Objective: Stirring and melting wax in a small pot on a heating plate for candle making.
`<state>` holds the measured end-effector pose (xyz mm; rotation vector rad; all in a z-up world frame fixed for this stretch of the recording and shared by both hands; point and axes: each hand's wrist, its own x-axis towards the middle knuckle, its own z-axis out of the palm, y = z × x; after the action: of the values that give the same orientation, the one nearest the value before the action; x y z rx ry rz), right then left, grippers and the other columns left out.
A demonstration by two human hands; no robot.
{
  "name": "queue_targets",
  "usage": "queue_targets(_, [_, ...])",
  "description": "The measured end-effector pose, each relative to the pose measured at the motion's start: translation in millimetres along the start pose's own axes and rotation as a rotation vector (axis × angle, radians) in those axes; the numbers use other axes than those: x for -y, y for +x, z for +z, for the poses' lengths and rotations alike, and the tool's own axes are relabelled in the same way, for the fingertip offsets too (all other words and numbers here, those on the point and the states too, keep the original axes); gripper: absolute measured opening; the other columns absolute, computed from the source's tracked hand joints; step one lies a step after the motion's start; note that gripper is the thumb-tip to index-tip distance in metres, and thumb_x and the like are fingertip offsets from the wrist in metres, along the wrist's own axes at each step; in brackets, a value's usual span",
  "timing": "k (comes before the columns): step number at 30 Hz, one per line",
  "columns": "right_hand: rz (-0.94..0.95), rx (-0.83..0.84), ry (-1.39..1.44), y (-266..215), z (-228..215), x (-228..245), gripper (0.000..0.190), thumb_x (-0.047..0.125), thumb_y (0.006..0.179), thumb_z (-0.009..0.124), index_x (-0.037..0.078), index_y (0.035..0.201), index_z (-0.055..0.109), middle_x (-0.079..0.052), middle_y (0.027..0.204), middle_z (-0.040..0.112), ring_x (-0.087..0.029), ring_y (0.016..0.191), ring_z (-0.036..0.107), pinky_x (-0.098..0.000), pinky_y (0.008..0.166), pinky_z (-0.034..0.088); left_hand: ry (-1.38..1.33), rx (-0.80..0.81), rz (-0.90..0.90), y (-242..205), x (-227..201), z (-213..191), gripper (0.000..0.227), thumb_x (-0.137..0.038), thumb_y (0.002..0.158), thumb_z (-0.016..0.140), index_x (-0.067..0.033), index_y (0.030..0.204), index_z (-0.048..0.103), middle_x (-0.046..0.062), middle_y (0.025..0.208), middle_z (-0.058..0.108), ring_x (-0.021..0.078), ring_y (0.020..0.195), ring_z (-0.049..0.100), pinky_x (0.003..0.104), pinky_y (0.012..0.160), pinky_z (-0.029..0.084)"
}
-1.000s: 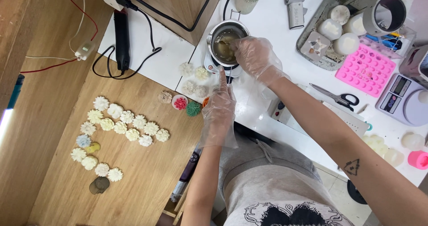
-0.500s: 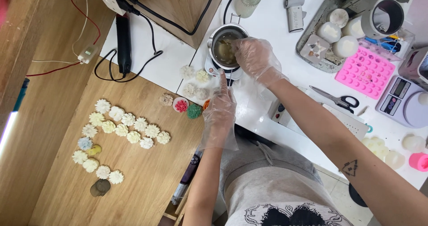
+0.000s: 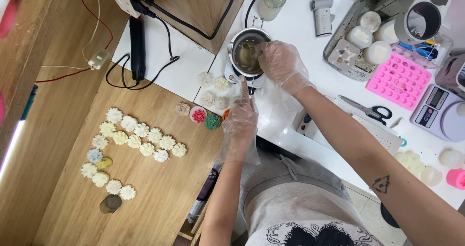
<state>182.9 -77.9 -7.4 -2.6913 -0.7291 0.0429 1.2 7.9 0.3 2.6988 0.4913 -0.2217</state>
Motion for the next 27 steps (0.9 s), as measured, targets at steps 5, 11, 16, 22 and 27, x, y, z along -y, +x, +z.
queue_targets(5, [0.017, 0.034, -0.018, -2, -20, 13, 0.019, 0.017, 0.093, 0.067, 0.015, 0.106, 0.081, -0.012, 0.09, 0.077, -0.029, 0.077, 0.073, -0.0403, 0.068, 0.058, -0.051, 0.002, -0.026, 2, 0, 1, 0.074, -0.035, 0.107, 0.049, -0.0149, 0.164, 0.008, 0.007, 0.071, 0.066, 0.019, 0.05, 0.064, 0.039, 0.036, 0.048])
queue_targets(11, [0.029, 0.101, -0.071, -6, -46, 18, 0.02, 0.017, 0.097, 0.066, 0.014, 0.111, 0.079, -0.013, 0.092, 0.076, -0.03, 0.081, 0.073, -0.0418, 0.073, 0.057, 0.065, -0.161, 0.034, -6, -1, 0, 0.074, -0.036, 0.109, 0.049, -0.0112, 0.166, 0.008, 0.006, 0.074, 0.066, 0.0195, 0.05, 0.063, 0.04, 0.039, 0.047])
queue_targets(16, [0.03, -0.05, 0.076, -16, -67, 19, 0.02, 0.016, 0.096, 0.066, 0.012, 0.109, 0.081, -0.015, 0.088, 0.075, -0.033, 0.076, 0.072, -0.042, 0.071, 0.058, -0.217, -0.14, -0.061, -9, -1, -43, 0.068, -0.038, 0.107, 0.048, -0.0121, 0.161, 0.016, 0.014, 0.087, 0.071, 0.0182, 0.047, 0.066, 0.031, 0.037, 0.055])
queue_targets(22, [0.13, -0.019, 0.205, -38, -112, 31, 0.02, 0.021, 0.102, 0.065, 0.012, 0.114, 0.078, -0.017, 0.083, 0.074, -0.029, 0.066, 0.073, -0.0392, 0.065, 0.058, -1.003, -0.187, -0.473, 0, 37, 1, 0.042, -0.038, 0.115, 0.048, -0.0052, 0.128, 0.072, 0.01, 0.092, 0.077, 0.0059, 0.069, 0.065, 0.024, 0.055, 0.053])
queue_targets(27, [0.092, -0.107, 0.186, -57, -115, 17, 0.02, 0.021, 0.102, 0.067, 0.01, 0.114, 0.078, -0.017, 0.087, 0.075, -0.028, 0.07, 0.073, -0.0383, 0.065, 0.058, -1.292, 0.062, -0.599, 13, 67, 49, 0.038, -0.037, 0.107, 0.059, -0.0032, 0.115, 0.072, 0.012, 0.087, 0.071, 0.0074, 0.059, 0.059, 0.023, 0.05, 0.047])
